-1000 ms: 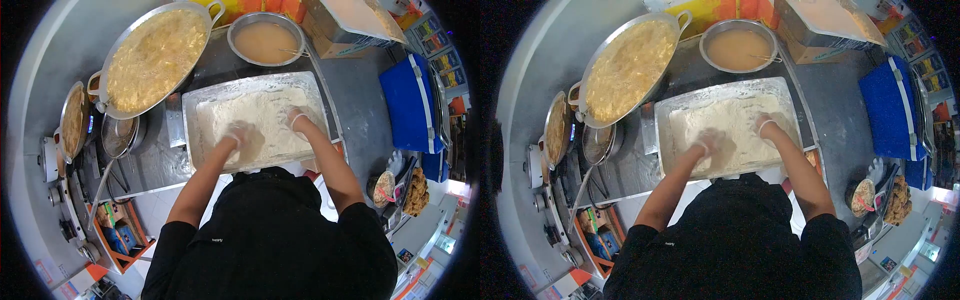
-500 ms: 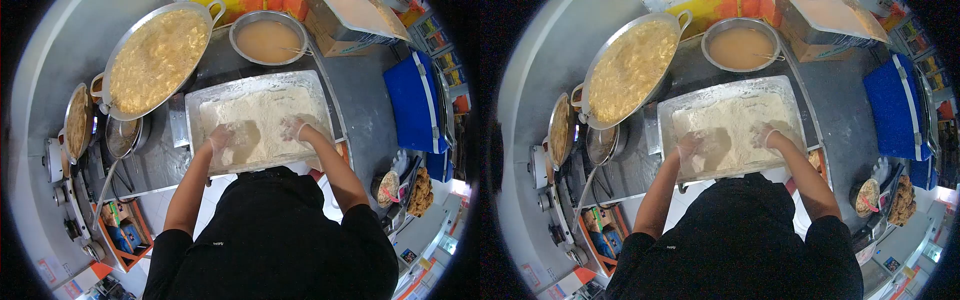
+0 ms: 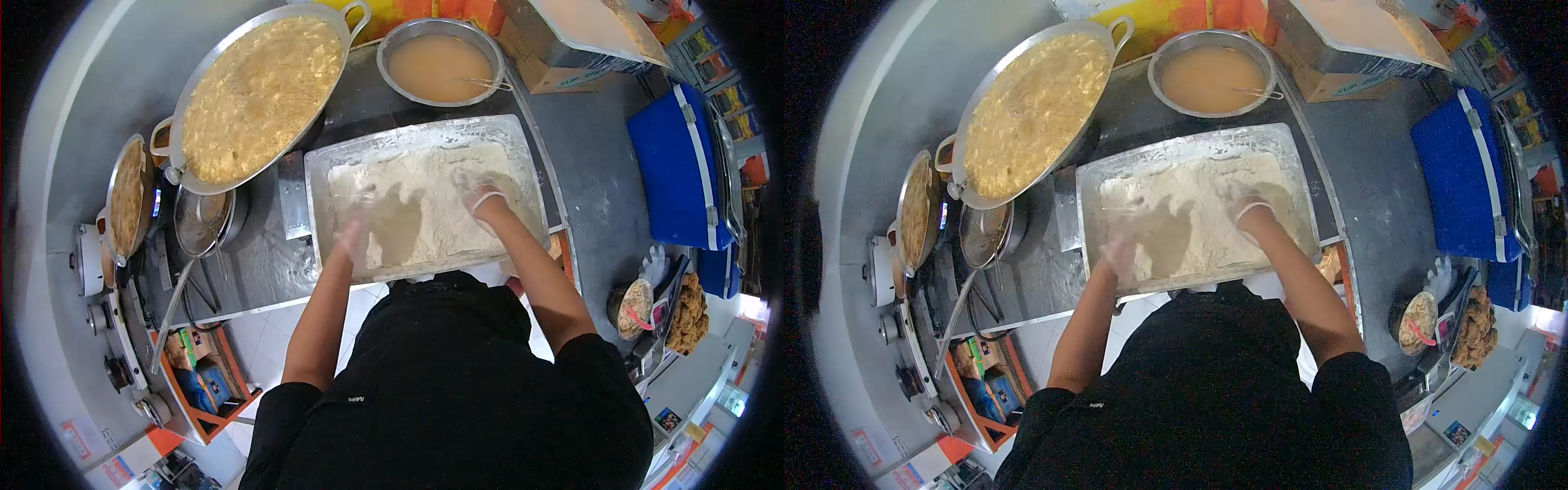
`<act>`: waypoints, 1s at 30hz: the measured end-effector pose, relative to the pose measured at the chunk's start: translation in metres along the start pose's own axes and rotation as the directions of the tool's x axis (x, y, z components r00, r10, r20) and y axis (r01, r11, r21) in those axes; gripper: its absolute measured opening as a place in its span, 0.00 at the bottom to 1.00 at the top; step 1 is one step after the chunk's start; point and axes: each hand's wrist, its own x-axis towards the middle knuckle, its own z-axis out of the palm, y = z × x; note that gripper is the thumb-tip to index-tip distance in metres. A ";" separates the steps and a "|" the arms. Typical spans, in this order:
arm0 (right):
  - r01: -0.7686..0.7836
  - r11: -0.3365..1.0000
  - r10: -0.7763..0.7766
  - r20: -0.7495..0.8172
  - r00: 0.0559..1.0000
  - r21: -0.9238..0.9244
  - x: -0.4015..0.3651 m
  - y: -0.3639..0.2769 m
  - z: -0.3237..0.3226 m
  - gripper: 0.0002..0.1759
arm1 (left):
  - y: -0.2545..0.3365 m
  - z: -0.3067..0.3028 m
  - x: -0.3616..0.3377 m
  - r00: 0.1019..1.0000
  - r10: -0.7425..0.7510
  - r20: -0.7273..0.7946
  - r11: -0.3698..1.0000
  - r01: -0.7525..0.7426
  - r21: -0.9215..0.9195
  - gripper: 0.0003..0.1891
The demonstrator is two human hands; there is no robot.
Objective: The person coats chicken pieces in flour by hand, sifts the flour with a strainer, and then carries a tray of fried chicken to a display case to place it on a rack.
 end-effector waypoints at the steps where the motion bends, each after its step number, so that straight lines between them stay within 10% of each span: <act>1: -0.185 0.978 0.190 0.040 0.981 -0.099 -0.009 -0.009 -0.029 0.24 | -0.006 0.002 0.003 0.999 -0.034 -0.010 0.919 0.035 0.393 0.30; 4: -0.216 0.955 0.269 0.285 0.920 -0.203 -0.032 -0.007 -0.048 0.26 | 0.017 0.019 -0.012 0.973 -0.227 0.029 0.503 0.092 0.860 0.31; 7: -0.013 0.990 0.095 0.602 0.793 -0.139 -0.047 0.040 0.012 0.29 | -0.035 0.048 0.008 0.914 -0.128 0.385 0.971 0.037 0.236 0.20; 10: 0.273 0.953 -0.285 0.709 0.646 0.134 -0.028 0.062 0.108 0.32 | -0.049 0.071 0.034 0.822 0.085 0.564 0.920 -0.282 0.271 0.22; 14: -0.360 0.887 -0.005 0.785 0.619 0.290 -0.013 -0.032 0.042 0.34 | -0.007 0.071 0.048 0.698 0.313 0.644 0.518 -0.694 0.500 0.36; 16: -0.327 0.892 0.014 0.705 0.709 0.312 -0.004 -0.027 0.057 0.32 | -0.036 0.087 0.075 0.813 0.199 0.546 0.539 -0.557 0.632 0.37; 18: -0.062 0.979 -0.057 0.554 0.831 0.194 0.000 -0.025 0.034 0.28 | -0.069 0.085 0.097 0.986 0.110 0.126 0.792 -0.163 0.588 0.36; 22: 0.434 0.839 -0.195 0.563 0.803 -0.328 0.008 -0.025 -0.044 0.23 | 0.017 0.051 0.073 0.882 -0.180 -0.435 0.766 0.403 0.500 0.34; 25: 0.335 0.856 -0.059 0.569 0.820 -0.394 0.026 -0.005 -0.056 0.24 | 0.045 0.067 0.065 0.989 -0.040 -0.145 0.664 0.135 0.736 0.36; 27: 0.244 0.914 -0.106 0.391 0.914 -0.323 0.032 0.028 -0.027 0.25 | 0.026 0.087 0.075 0.998 -0.026 -0.060 0.624 0.063 0.779 0.38; 28: 0.034 0.998 -0.050 0.411 0.910 0.046 0.031 0.033 -0.029 0.24 | 0.023 0.095 0.075 1.000 -0.024 -0.020 0.601 0.030 0.798 0.39; 30: -0.402 0.621 0.004 0.510 0.860 0.673 0.026 0.034 -0.028 0.24 | 0.022 0.111 0.074 0.993 -0.057 0.102 0.578 -0.050 0.815 0.35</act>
